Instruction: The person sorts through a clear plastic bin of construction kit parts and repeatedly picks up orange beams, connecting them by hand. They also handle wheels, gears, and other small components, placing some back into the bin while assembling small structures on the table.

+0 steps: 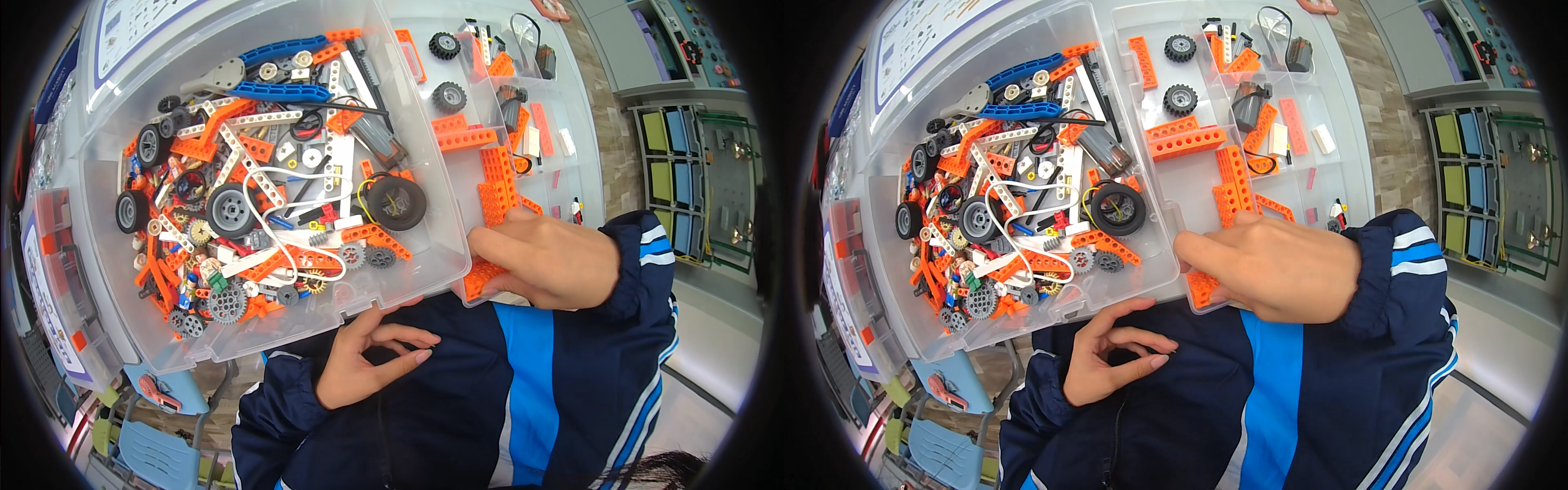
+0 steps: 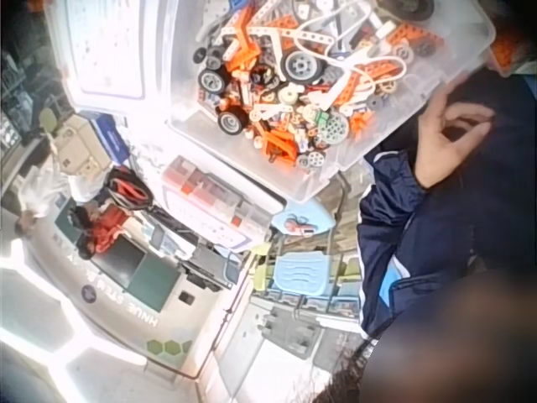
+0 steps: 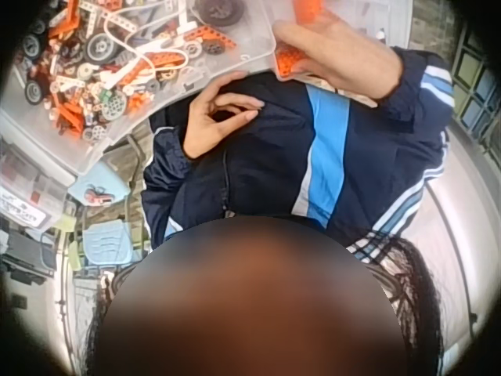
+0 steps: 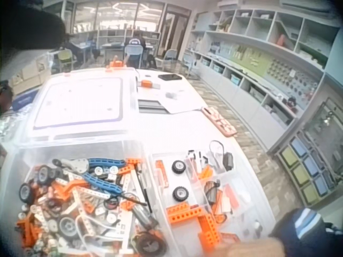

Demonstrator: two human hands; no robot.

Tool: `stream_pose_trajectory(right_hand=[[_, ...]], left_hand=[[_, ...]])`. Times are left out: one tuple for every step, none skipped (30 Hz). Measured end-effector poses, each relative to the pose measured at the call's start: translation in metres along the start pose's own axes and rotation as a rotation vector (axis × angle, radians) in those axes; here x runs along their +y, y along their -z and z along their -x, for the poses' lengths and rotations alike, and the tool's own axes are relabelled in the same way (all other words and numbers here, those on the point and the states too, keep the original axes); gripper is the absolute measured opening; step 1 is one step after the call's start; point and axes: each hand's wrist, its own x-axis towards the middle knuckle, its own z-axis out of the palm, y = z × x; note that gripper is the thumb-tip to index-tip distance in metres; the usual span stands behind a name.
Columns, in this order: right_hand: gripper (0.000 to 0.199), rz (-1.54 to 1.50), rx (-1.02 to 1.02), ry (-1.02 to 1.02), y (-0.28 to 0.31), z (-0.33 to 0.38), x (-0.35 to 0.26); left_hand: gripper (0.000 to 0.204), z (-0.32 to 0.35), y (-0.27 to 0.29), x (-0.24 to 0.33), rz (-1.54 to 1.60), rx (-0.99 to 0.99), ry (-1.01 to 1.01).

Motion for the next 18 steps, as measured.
stream_pose_trajectory(right_hand=[[0.038, -0.005, 0.014, 0.007, -0.001, 0.0, 0.0], [0.037, 0.003, 0.014, -0.008, -0.002, 0.0, 0.001], [0.035, 0.015, 0.02, -0.026, -0.003, 0.001, 0.0], [0.034, 0.023, 0.04, -0.031, -0.006, 0.002, 0.0], [0.031, 0.045, 0.027, -0.044, -0.007, 0.002, 0.001], [0.028, 0.062, 0.028, -0.043, -0.01, 0.003, 0.002], [0.025, 0.078, 0.037, -0.035, -0.012, 0.004, 0.004], [0.025, 0.082, 0.066, 0.0, -0.015, 0.004, 0.005], [0.025, 0.085, 0.103, 0.043, -0.018, 0.004, 0.007], [0.027, 0.089, 0.141, 0.085, -0.02, 0.004, 0.008], [0.027, 0.081, 0.157, 0.085, -0.022, 0.005, 0.007], [0.028, 0.074, 0.173, 0.085, -0.023, 0.006, 0.007], [0.029, 0.064, 0.195, 0.091, -0.024, 0.007, 0.005], [0.028, 0.078, 0.191, 0.08, -0.025, 0.009, 0.004], [0.027, 0.087, 0.191, 0.075, -0.025, 0.01, 0.002], [0.025, 0.096, 0.191, 0.07, -0.024, 0.011, 0.0], [0.023, 0.113, 0.177, 0.051, -0.023, 0.013, -0.002], [0.022, 0.131, 0.163, 0.031, -0.022, 0.014, -0.003]], left_hand=[[0.072, 0.0, 0.0, 0.0, 0.019, -0.002, 0.0], [0.071, 0.0, 0.0, 0.0, 0.016, -0.002, 0.005], [0.071, 0.0, 0.001, 0.0, 0.012, -0.001, 0.01], [0.071, 0.0, 0.001, 0.0, 0.009, 0.001, 0.017], [0.071, 0.0, 0.001, 0.0, 0.006, 0.003, 0.023], [0.07, 0.0, 0.001, 0.0, 0.003, 0.004, 0.03], [0.069, 0.0, 0.001, 0.0, 0.003, 0.01, 0.028], [0.069, 0.0, 0.001, 0.0, 0.003, 0.015, 0.026], [0.068, -0.001, 0.001, 0.0, 0.003, 0.02, 0.024], [0.067, -0.001, 0.001, 0.0, 0.002, 0.026, 0.025], [0.067, -0.001, 0.0, 0.0, 0.001, 0.032, 0.025], [0.066, -0.001, 0.0, 0.0, -0.001, 0.039, 0.025], [0.066, -0.001, 0.0, 0.0, -0.008, 0.043, 0.026], [0.065, -0.001, 0.0, 0.0, -0.014, 0.047, 0.028], [0.065, 0.0, -0.001, 0.0, -0.039, 0.055, 0.033], [0.064, 0.0, -0.001, 0.0, -0.024, 0.059, 0.026], [0.063, 0.0, -0.001, 0.0, -0.028, 0.066, 0.022], [0.062, 0.0, -0.001, 0.0, -0.033, 0.073, 0.018]])
